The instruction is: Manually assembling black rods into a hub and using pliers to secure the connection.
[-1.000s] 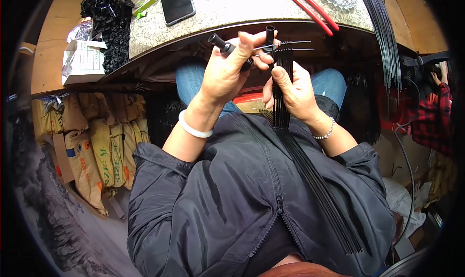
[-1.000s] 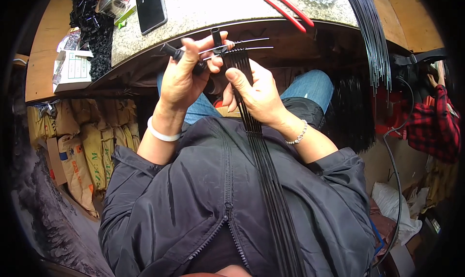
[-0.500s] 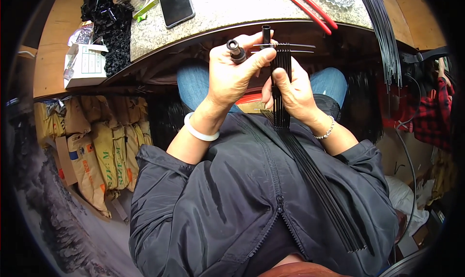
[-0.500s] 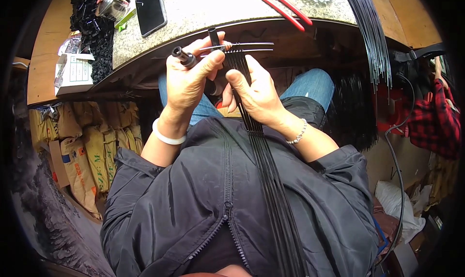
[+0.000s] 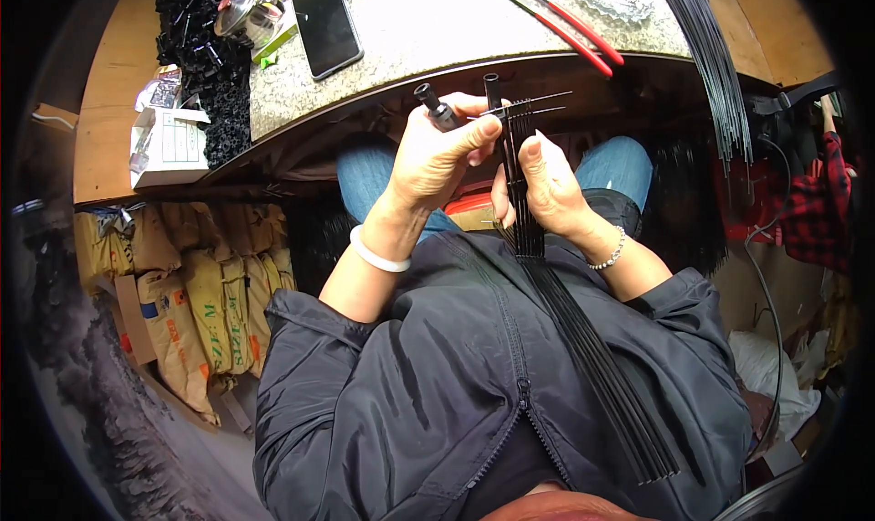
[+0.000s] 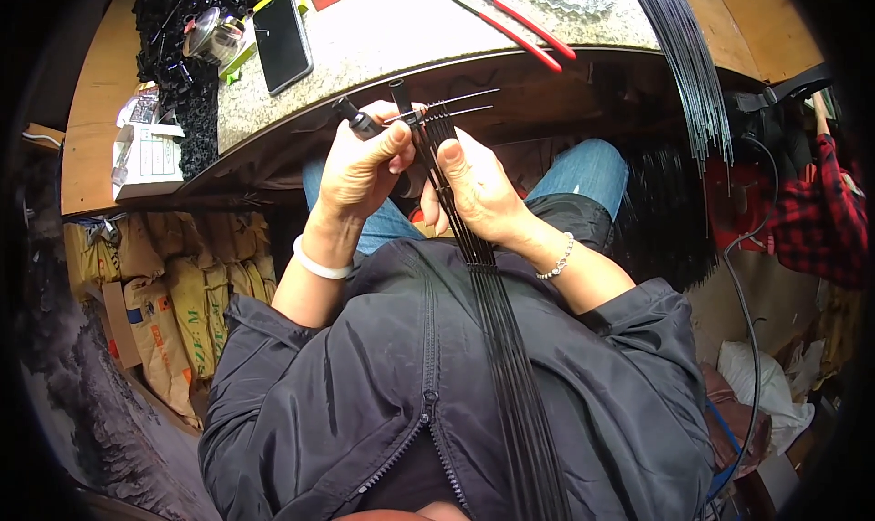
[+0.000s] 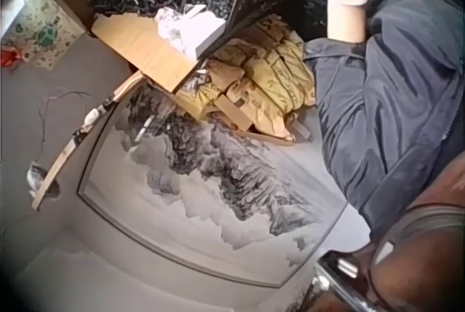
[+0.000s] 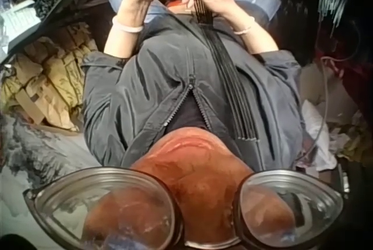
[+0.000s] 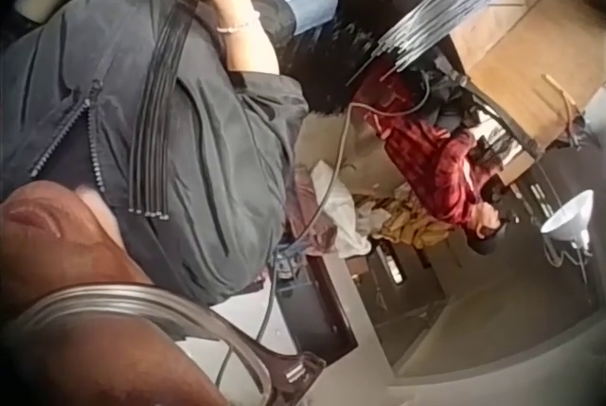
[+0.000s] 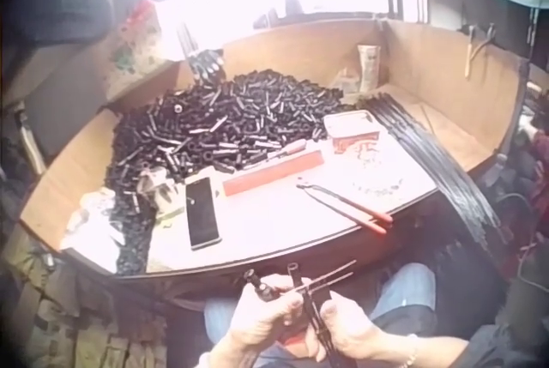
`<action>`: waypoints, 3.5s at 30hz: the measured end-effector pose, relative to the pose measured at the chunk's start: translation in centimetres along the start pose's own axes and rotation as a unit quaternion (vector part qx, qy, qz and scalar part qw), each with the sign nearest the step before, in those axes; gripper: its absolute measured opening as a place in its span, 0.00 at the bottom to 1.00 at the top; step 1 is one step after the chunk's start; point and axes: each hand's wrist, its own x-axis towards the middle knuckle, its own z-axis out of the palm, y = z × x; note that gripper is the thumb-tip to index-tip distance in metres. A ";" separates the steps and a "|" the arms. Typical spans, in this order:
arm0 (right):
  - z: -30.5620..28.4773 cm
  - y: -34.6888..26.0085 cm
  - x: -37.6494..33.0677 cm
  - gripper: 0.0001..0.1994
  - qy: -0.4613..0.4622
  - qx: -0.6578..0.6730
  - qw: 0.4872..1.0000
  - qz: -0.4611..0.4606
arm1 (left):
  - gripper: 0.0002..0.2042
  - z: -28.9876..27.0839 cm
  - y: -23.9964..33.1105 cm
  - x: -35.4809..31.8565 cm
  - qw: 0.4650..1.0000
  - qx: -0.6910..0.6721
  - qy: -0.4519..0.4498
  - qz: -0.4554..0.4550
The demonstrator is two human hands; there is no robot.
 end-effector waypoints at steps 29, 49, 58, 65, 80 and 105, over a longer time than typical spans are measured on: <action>-1.0 1.2 0.6 0.34 -0.073 0.086 0.989 0.100 | 0.10 -1.3 1.1 0.2 0.993 0.119 -0.018 -0.021; -0.8 0.9 0.7 0.32 -0.013 0.059 0.994 0.089 | 0.03 2.6 -0.1 -1.6 0.892 0.317 0.133 0.294; -0.5 0.7 1.1 0.32 -0.013 0.017 0.996 0.088 | 0.18 -1.4 2.7 -0.8 0.968 0.158 0.059 0.183; 0.1 1.1 0.5 0.31 -0.016 0.017 0.997 0.070 | 0.17 0.9 4.8 0.8 0.998 -0.023 -0.026 0.056; -0.3 0.9 0.4 0.31 -0.021 0.001 0.998 0.056 | 0.19 1.4 3.8 1.4 0.993 0.104 -0.059 0.016; -0.6 0.9 0.5 0.32 -0.034 0.019 0.998 0.047 | 0.13 0.5 3.1 1.6 0.986 0.162 -0.048 -0.002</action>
